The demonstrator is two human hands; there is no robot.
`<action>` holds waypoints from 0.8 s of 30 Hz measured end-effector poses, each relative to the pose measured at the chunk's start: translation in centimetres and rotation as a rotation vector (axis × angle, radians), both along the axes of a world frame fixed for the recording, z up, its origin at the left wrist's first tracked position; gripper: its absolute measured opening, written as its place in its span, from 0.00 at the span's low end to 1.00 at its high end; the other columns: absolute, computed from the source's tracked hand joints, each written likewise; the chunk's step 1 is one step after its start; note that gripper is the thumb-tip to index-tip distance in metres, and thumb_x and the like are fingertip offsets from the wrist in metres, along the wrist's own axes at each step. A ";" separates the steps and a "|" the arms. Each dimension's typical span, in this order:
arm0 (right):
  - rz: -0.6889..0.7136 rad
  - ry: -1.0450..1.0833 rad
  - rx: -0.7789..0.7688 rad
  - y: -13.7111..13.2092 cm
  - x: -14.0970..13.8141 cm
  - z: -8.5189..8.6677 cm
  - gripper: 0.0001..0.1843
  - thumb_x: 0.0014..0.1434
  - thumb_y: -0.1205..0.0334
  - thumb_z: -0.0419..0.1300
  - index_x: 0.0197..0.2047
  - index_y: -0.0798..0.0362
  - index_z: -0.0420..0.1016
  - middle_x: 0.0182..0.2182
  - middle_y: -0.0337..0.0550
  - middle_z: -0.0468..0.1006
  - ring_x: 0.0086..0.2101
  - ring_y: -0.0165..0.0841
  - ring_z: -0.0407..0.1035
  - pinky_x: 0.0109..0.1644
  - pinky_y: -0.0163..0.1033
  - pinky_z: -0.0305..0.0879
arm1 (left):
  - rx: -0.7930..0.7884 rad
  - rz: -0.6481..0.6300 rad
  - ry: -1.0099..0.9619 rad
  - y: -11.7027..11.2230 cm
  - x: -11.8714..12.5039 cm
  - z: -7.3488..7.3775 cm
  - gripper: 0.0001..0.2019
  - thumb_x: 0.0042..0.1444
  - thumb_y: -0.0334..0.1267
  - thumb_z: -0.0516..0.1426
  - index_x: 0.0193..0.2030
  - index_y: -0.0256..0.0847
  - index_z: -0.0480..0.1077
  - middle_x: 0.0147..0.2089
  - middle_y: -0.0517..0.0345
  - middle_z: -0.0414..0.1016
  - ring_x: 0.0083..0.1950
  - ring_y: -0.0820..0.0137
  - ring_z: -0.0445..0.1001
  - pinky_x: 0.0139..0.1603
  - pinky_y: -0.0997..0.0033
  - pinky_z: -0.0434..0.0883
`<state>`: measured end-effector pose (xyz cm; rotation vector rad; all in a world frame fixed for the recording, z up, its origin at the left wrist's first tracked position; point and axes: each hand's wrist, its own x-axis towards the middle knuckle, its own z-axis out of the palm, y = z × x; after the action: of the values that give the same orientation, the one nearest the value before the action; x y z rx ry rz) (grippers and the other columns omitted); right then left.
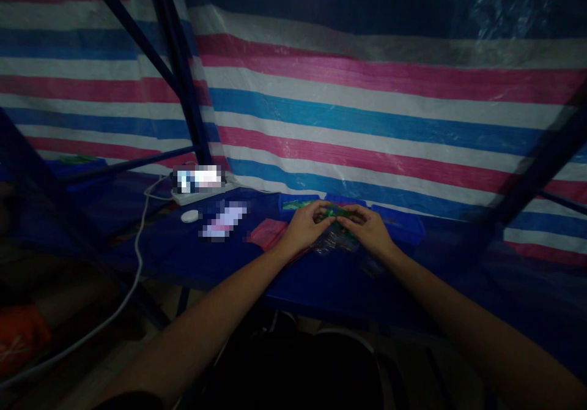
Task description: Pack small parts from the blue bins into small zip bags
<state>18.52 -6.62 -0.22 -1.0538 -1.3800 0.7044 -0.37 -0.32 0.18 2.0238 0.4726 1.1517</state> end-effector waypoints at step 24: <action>0.077 0.069 -0.026 -0.5 -0.7 0.6 0.19 0.58 0.42 0.65 0.42 0.49 0.80 0.40 0.44 0.82 0.41 0.40 0.77 0.45 0.45 0.77 | 0.140 0.101 0.124 0.0 -0.4 0.4 0.14 0.62 0.40 0.61 0.54 0.42 0.75 0.51 0.50 0.79 0.49 0.62 0.78 0.50 0.59 0.75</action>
<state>17.85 -7.13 0.39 -0.9923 -1.3605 0.8097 -0.81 -0.36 0.58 2.2240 0.5750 1.1520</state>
